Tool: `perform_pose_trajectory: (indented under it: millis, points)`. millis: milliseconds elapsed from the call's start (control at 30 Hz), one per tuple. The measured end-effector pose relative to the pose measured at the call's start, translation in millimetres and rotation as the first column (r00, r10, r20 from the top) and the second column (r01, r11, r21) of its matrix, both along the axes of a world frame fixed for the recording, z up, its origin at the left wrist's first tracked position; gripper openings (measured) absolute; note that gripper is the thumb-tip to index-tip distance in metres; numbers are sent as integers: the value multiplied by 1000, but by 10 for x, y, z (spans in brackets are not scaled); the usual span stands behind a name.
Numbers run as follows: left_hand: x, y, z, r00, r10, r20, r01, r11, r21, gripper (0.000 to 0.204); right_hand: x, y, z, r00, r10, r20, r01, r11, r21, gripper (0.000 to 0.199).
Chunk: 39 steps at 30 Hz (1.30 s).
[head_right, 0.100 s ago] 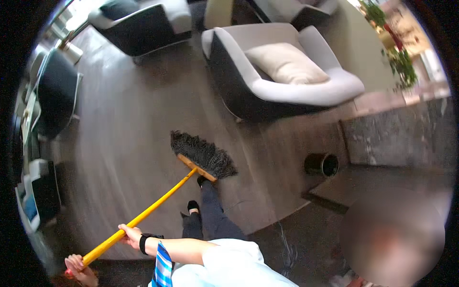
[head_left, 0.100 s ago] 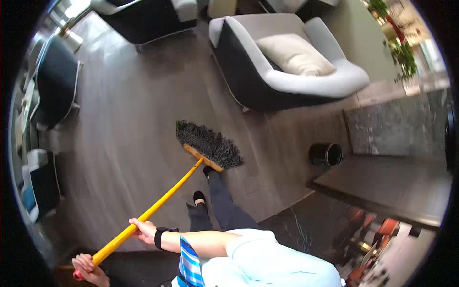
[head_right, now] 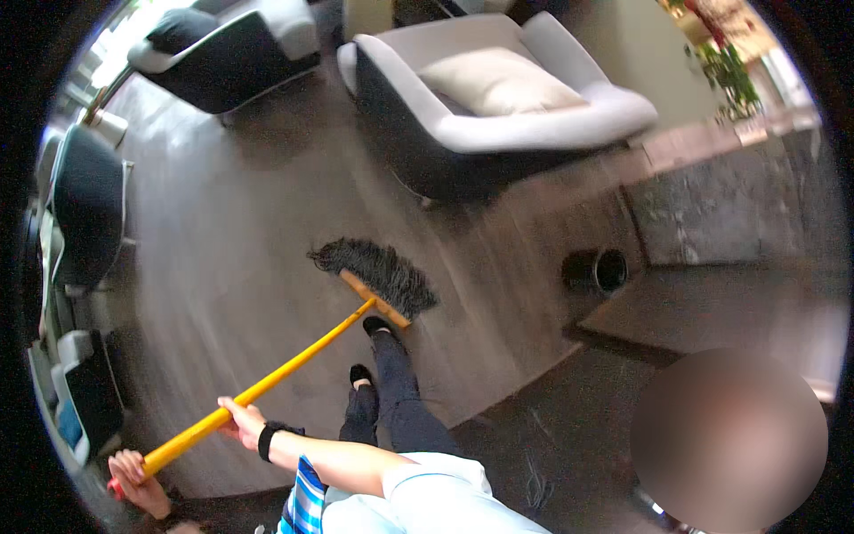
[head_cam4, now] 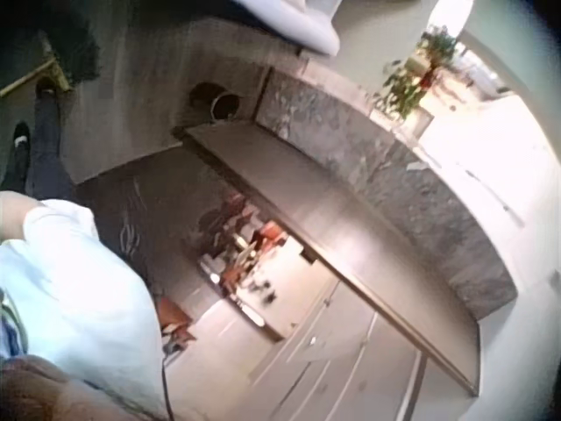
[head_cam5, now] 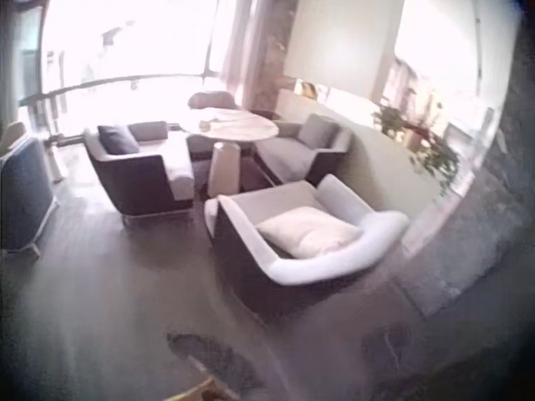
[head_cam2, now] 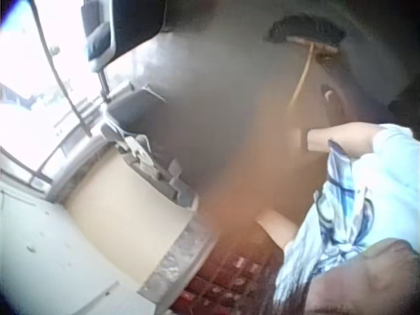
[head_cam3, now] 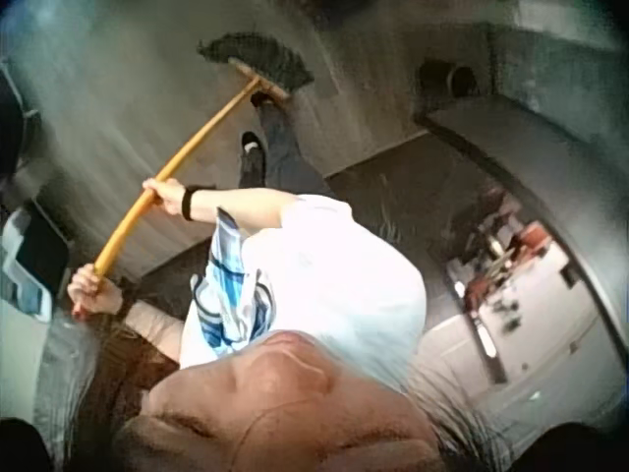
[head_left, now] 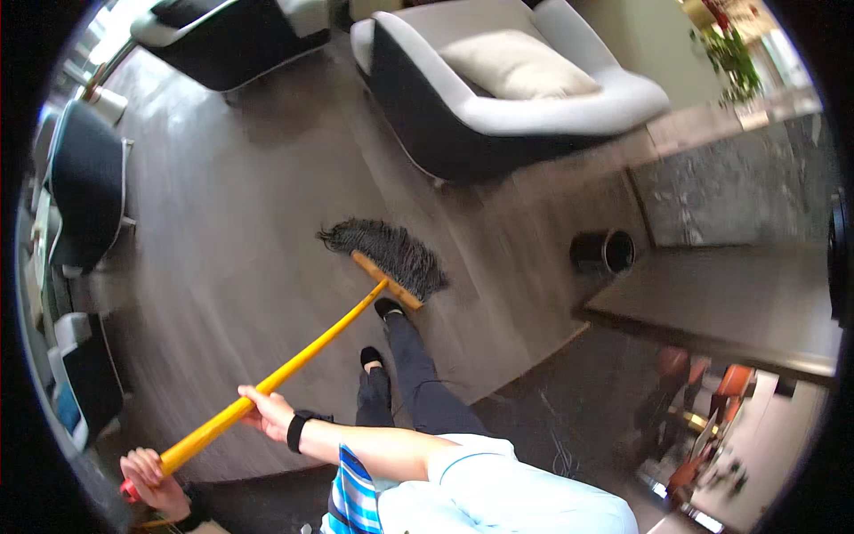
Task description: Sweeping the floor in a hotel lobby lounge area using a flat mop/sweeper.
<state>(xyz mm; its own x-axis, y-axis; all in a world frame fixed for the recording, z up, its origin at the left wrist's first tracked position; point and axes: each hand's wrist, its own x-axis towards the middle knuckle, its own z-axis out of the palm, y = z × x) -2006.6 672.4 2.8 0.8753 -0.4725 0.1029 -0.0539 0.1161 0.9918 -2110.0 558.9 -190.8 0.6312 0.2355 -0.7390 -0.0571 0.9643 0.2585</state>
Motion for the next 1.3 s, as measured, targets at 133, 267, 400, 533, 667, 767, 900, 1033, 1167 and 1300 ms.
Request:
perform_pose_trajectory:
  millis: [133, 267, 400, 533, 667, 767, 900, 1033, 1167, 1300]
  points:
    - [71, -718, 26, 989, -142, -42, 142, 990, -14, 29, -120, -594, 138, 981, -195, -9, 195, 980, -43, 22]
    - [-517, -1558, -348, 962, -214, -167, 216, 976, -9, 28, -735, -1327, -216, 972, -207, -107, 191, 971, -142, 21]
    - [-1601, -1908, -881, 925, -269, -269, 303, 949, 93, 15, -1792, -1863, -815, 929, -182, -322, 73, 944, -323, 19]
    - [-2433, -2394, -562, 512, -404, -758, 647, 762, 31, 46, -2918, -2361, -1093, 832, -308, -462, 104, 903, -416, 18]
    - [-3051, -2879, -390, 460, -435, -774, 872, 386, 301, 51, -3755, -2889, -1143, 898, -225, -378, 54, 909, -414, 16]
    - [-3429, -3397, 31, 610, -513, -604, 757, 151, 636, 34, -4001, -3206, -1299, 732, -666, -144, 634, 743, -216, 13]
    - [-3586, -3679, 490, 686, -598, -415, 586, 116, 802, 24, -3854, -3573, -1354, 775, -540, -330, 553, 831, -60, 4]
    - [-2982, -3503, 593, 721, -610, -327, 554, 225, 801, 25, -3451, -3890, -790, 795, -596, -112, 600, 800, 7, 11]
    - [-2836, -3838, 1014, 716, -608, -344, 555, 196, 809, 28, -3236, -4404, -257, 775, -630, -54, 628, 777, -55, 6]
    - [-2758, -4141, 1244, 719, -607, -337, 530, 165, 832, 31, -3241, -4883, 10, 791, -603, 102, 609, 791, -50, 6]
